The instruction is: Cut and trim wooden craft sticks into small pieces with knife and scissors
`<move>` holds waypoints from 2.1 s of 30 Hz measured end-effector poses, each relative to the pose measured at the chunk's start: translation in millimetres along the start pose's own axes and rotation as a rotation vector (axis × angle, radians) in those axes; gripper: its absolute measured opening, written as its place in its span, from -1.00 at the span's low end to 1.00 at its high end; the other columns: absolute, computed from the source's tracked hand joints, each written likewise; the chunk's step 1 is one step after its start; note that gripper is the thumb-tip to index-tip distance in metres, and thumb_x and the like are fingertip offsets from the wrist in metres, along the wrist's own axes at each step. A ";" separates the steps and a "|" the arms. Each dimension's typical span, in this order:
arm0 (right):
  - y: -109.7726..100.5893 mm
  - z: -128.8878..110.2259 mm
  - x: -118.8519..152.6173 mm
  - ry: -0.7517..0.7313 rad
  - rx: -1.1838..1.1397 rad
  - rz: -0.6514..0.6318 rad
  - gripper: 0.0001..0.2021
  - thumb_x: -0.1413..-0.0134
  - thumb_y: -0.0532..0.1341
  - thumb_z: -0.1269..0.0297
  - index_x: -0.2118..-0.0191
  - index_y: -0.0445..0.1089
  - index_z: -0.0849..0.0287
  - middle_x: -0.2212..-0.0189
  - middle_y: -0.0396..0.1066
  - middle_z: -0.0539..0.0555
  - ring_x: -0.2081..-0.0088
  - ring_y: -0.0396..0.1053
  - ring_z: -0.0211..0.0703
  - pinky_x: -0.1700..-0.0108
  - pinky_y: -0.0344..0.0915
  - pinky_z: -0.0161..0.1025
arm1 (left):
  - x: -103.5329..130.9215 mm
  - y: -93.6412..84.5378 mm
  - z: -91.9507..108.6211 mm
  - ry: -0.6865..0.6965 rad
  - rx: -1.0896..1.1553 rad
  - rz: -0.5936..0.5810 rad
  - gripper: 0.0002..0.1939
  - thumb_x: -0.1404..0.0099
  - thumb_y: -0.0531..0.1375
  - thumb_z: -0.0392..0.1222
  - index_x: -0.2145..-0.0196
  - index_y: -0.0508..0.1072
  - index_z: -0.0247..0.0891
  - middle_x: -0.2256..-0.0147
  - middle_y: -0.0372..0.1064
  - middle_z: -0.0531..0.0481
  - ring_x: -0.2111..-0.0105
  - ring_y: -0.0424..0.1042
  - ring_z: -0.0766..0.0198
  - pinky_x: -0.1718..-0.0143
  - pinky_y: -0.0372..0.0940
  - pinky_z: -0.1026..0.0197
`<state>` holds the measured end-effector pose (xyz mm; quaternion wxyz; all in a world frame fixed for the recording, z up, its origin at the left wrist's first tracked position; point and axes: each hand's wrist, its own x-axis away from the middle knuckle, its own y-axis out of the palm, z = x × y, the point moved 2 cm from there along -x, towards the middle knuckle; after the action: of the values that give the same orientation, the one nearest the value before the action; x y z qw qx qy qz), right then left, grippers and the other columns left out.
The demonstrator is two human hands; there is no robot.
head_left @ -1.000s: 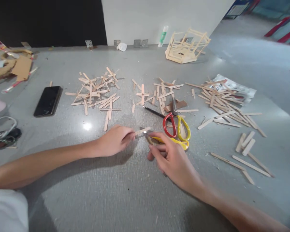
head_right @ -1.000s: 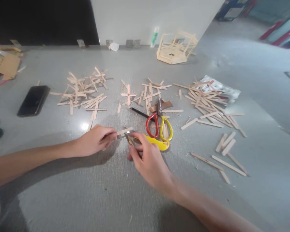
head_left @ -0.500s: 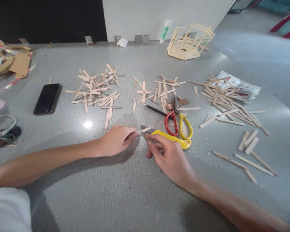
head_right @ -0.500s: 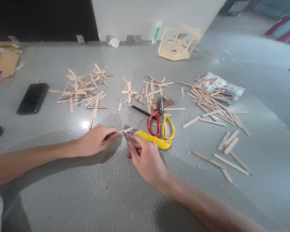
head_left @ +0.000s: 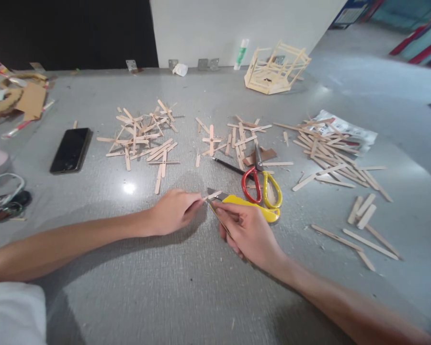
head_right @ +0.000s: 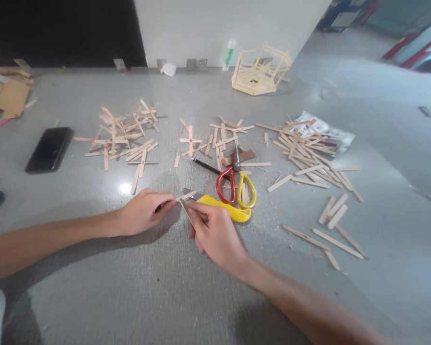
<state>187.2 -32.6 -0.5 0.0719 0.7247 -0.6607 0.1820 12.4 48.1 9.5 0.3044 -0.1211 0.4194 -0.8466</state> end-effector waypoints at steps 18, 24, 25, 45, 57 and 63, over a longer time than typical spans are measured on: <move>5.5 -1.3 3.1 0.010 -0.054 0.039 -0.49 -0.23 0.16 -0.05 -0.08 0.40 0.26 0.64 0.27 -0.14 0.79 0.09 -0.43 0.81 -0.03 -0.45 | 2.2 4.1 1.6 -0.011 0.044 0.066 -0.65 -0.43 -0.04 -0.23 0.54 0.16 -0.24 0.63 -0.02 0.17 0.63 -0.06 0.42 0.52 -0.06 0.29; 5.5 -1.6 -0.2 0.025 -0.075 0.027 -0.49 -0.21 0.17 -0.07 -0.08 0.40 0.24 0.63 0.29 -0.13 0.80 0.09 -0.42 0.83 -0.01 -0.44 | 1.2 2.7 -0.1 0.016 0.053 0.035 -0.63 -0.44 -0.03 -0.19 0.55 0.15 -0.24 0.62 -0.02 0.16 0.60 -0.08 0.40 0.52 -0.05 0.30; 5.4 -1.4 -1.0 0.021 -0.074 0.028 -0.49 -0.21 0.17 -0.07 -0.08 0.40 0.24 0.63 0.29 -0.14 0.80 0.09 -0.42 0.83 -0.01 -0.44 | 0.9 2.5 -0.4 0.020 0.057 0.030 -0.63 -0.45 -0.03 -0.19 0.55 0.14 -0.24 0.62 -0.02 0.16 0.60 -0.08 0.40 0.52 -0.05 0.30; 5.8 -1.2 -1.4 -0.002 -0.051 0.017 -0.53 -0.23 0.15 -0.03 -0.05 0.40 0.26 0.65 0.27 -0.15 0.80 0.10 -0.42 0.82 -0.06 -0.45 | -1.7 0.7 -3.7 0.071 0.076 0.028 -0.65 -0.40 0.01 -0.26 0.56 0.09 -0.23 0.63 -0.06 0.19 0.61 -0.07 0.41 0.54 -0.07 0.32; 8.4 4.4 6.4 -0.109 0.064 0.099 -0.57 -0.28 0.12 0.01 -0.02 0.45 0.26 0.66 0.23 -0.13 0.77 0.07 -0.40 0.76 -0.02 -0.39 | -0.4 0.0 -3.7 0.048 0.084 0.053 -0.66 -0.39 0.01 -0.27 0.57 0.18 -0.26 0.64 -0.01 0.19 0.62 -0.04 0.43 0.52 -0.05 0.32; 6.7 3.0 9.6 -0.204 0.212 0.139 -0.65 -0.31 0.09 0.09 0.11 0.49 0.26 0.66 0.25 -0.08 0.72 0.07 -0.39 0.70 0.04 -0.37 | -0.7 -0.6 -3.2 0.023 0.084 0.026 -0.67 -0.36 0.01 -0.28 0.58 0.17 -0.26 0.65 -0.01 0.18 0.63 -0.06 0.42 0.53 -0.06 0.31</move>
<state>181.7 -43.4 -0.7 -0.0853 0.6955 -0.6901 0.1809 11.2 50.8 8.0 0.3152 -0.0930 0.3886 -0.8608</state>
